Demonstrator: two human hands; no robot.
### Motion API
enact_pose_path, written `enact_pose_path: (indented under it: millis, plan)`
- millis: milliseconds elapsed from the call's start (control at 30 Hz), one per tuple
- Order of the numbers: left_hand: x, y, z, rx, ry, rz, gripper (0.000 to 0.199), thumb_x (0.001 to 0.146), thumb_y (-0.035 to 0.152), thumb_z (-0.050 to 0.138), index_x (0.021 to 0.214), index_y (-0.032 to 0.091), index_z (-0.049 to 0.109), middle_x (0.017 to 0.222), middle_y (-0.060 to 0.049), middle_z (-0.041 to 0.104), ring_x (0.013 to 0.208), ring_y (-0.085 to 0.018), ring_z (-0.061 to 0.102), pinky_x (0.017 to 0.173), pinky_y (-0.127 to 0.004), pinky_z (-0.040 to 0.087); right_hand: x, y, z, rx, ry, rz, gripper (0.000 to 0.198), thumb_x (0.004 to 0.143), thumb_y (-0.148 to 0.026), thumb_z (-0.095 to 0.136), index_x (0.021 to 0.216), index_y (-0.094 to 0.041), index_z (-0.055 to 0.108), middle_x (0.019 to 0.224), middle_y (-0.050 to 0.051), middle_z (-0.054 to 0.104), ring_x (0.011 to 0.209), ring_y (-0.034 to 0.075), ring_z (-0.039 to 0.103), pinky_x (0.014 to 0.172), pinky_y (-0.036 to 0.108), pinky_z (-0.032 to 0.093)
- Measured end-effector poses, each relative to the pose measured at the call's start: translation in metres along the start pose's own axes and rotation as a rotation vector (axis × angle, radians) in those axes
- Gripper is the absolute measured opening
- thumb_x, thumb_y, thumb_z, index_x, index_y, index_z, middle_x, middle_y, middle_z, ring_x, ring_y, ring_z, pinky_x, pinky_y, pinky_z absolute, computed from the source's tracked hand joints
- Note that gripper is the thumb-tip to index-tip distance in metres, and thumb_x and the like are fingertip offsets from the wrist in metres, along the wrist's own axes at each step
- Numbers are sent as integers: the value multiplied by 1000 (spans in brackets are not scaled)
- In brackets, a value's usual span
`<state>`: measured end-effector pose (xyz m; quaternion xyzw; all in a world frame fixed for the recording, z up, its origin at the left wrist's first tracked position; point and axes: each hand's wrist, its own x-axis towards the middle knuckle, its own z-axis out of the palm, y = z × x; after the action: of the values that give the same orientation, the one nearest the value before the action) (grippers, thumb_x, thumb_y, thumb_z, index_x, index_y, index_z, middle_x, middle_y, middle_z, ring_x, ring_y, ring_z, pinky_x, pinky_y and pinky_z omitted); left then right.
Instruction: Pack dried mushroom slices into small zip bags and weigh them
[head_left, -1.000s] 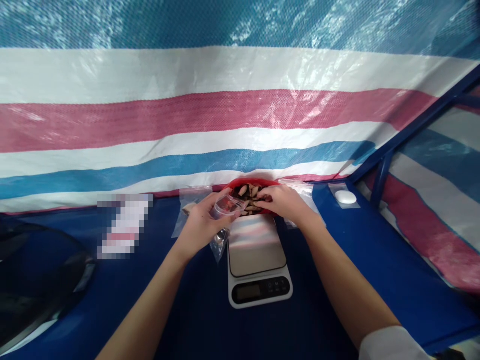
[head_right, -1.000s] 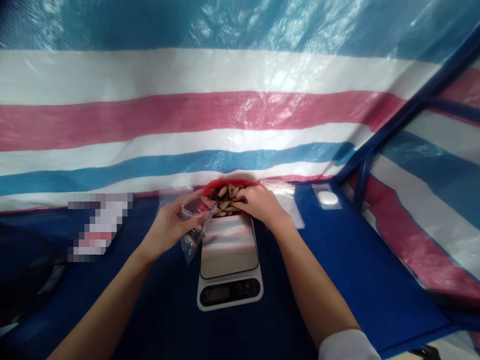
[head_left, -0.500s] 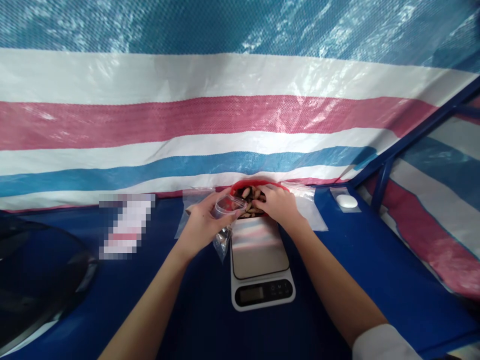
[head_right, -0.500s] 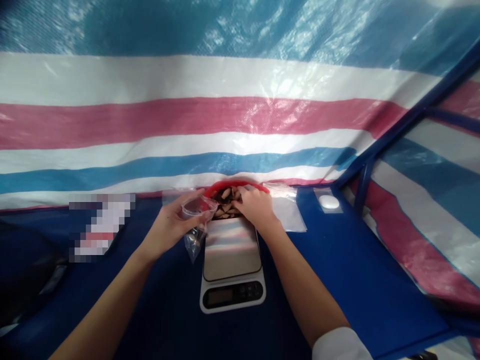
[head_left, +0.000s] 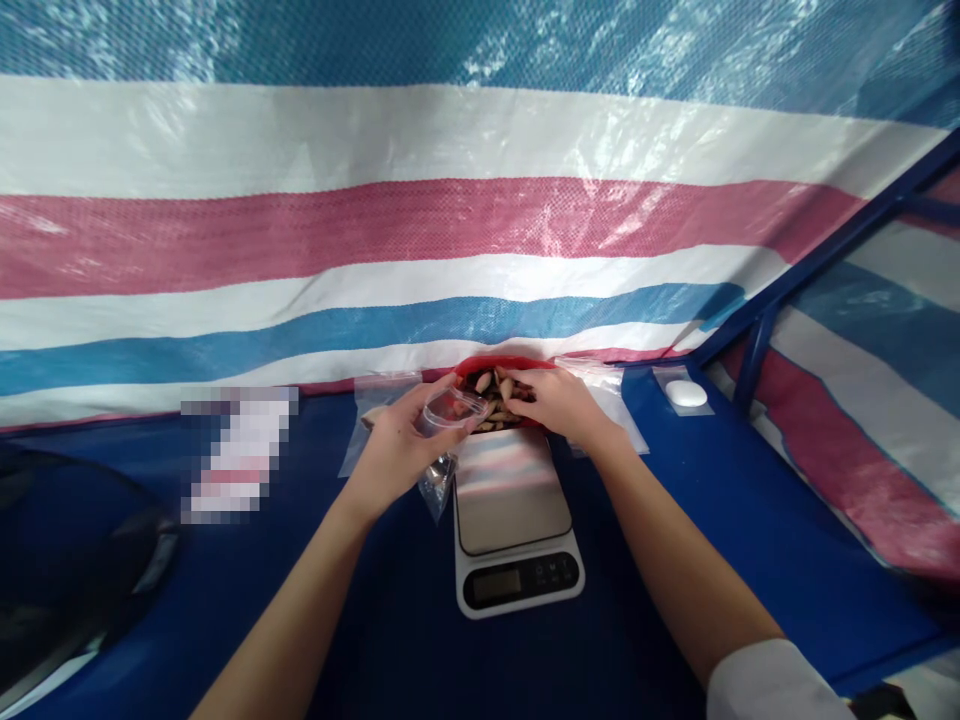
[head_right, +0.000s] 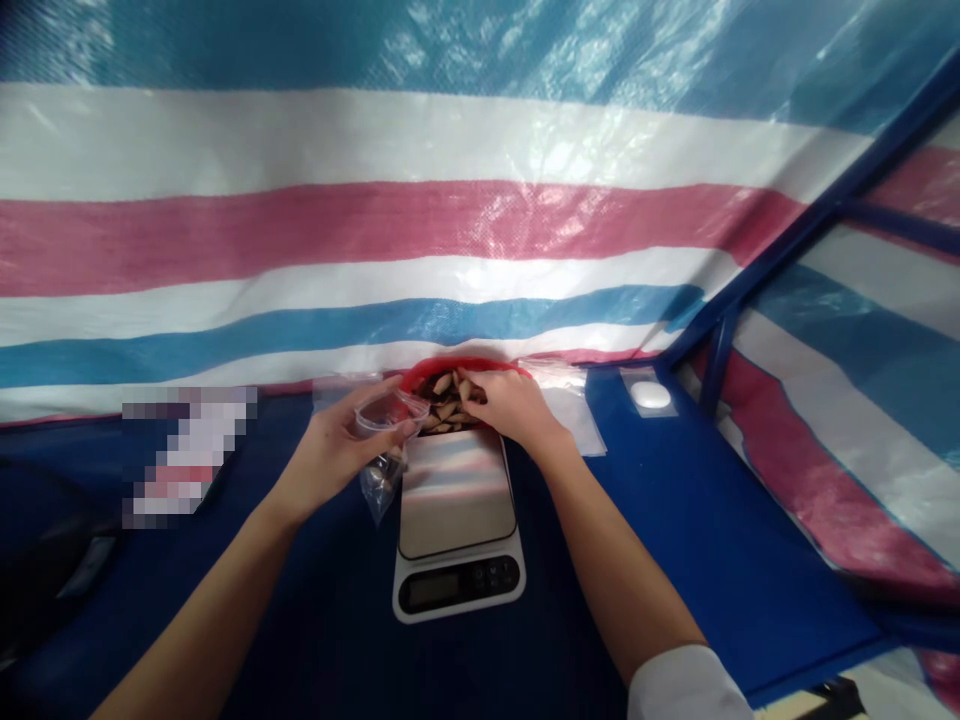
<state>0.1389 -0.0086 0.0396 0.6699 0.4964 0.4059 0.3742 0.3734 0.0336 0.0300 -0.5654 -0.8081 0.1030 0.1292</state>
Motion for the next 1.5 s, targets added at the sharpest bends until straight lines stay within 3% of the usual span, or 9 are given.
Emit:
enact_pose_path:
  millis: [167, 367, 500, 667, 767, 900, 1133, 1300, 1500]
  plan:
    - [0, 0, 2, -15, -14, -16, 69, 75, 53, 82, 134, 20, 65, 111, -8, 77, 100, -29, 73, 89, -40, 60, -1, -3, 6, -89, 15, 37, 41, 96, -33, 53, 134, -27, 66, 115, 7, 77, 98, 25, 70, 86, 33, 49]
    - [0, -5, 4, -10, -12, 16, 68, 76, 53, 81, 134, 21, 64, 120, -9, 75, 109, -30, 70, 97, -43, 57, -1, -7, 18, -147, 37, 29, 54, 94, -36, 59, 146, -23, 56, 135, 9, 69, 110, 28, 67, 90, 36, 49]
    - [0, -6, 5, 2, -24, -6, 69, 76, 52, 80, 135, 20, 64, 115, -9, 76, 102, -28, 72, 92, -41, 59, 0, -6, 20, -147, 61, 39, 45, 96, -32, 54, 139, -23, 63, 133, 9, 70, 109, 27, 67, 87, 34, 49]
    - [-1, -7, 5, 12, -19, 15, 66, 78, 50, 80, 135, 21, 64, 117, -8, 74, 106, -28, 71, 96, -39, 58, 2, -3, 15, -75, 101, 74, 33, 95, -37, 55, 118, -24, 75, 112, 6, 78, 97, 25, 71, 84, 32, 49]
    - [0, -8, 6, 15, -26, 32, 65, 79, 49, 80, 135, 19, 64, 117, -9, 74, 108, -28, 70, 98, -40, 56, 1, 0, 10, 29, 154, 72, 31, 95, -41, 57, 108, -24, 79, 99, 6, 80, 87, 22, 72, 80, 30, 49]
    - [0, -11, 9, 13, -35, 62, 66, 80, 48, 78, 136, 18, 63, 119, -11, 73, 109, -29, 69, 100, -44, 55, -2, 5, 2, 362, 220, -6, 29, 93, -45, 62, 103, -25, 81, 94, 1, 81, 85, 20, 75, 79, 27, 54]
    - [0, -8, 13, 49, -34, 142, 60, 80, 43, 79, 133, 19, 66, 126, -12, 69, 113, -29, 67, 102, -45, 54, -13, 1, -18, 938, 119, -68, 38, 78, -48, 79, 105, -21, 82, 99, 4, 81, 88, 23, 76, 82, 33, 63]
    - [-2, -4, 15, 70, -60, 166, 58, 79, 40, 79, 132, 19, 67, 129, -12, 68, 108, -30, 69, 93, -43, 59, -20, -11, -26, 961, 69, -190, 35, 77, -46, 81, 103, -22, 82, 92, 3, 80, 83, 21, 75, 76, 33, 64]
    - [-4, -5, 18, 70, -104, 224, 62, 78, 38, 80, 136, 20, 64, 129, -12, 67, 116, -32, 66, 99, -47, 56, -24, -21, -29, 828, 39, -302, 31, 82, -44, 77, 101, -20, 82, 88, 3, 78, 82, 20, 72, 78, 31, 60]
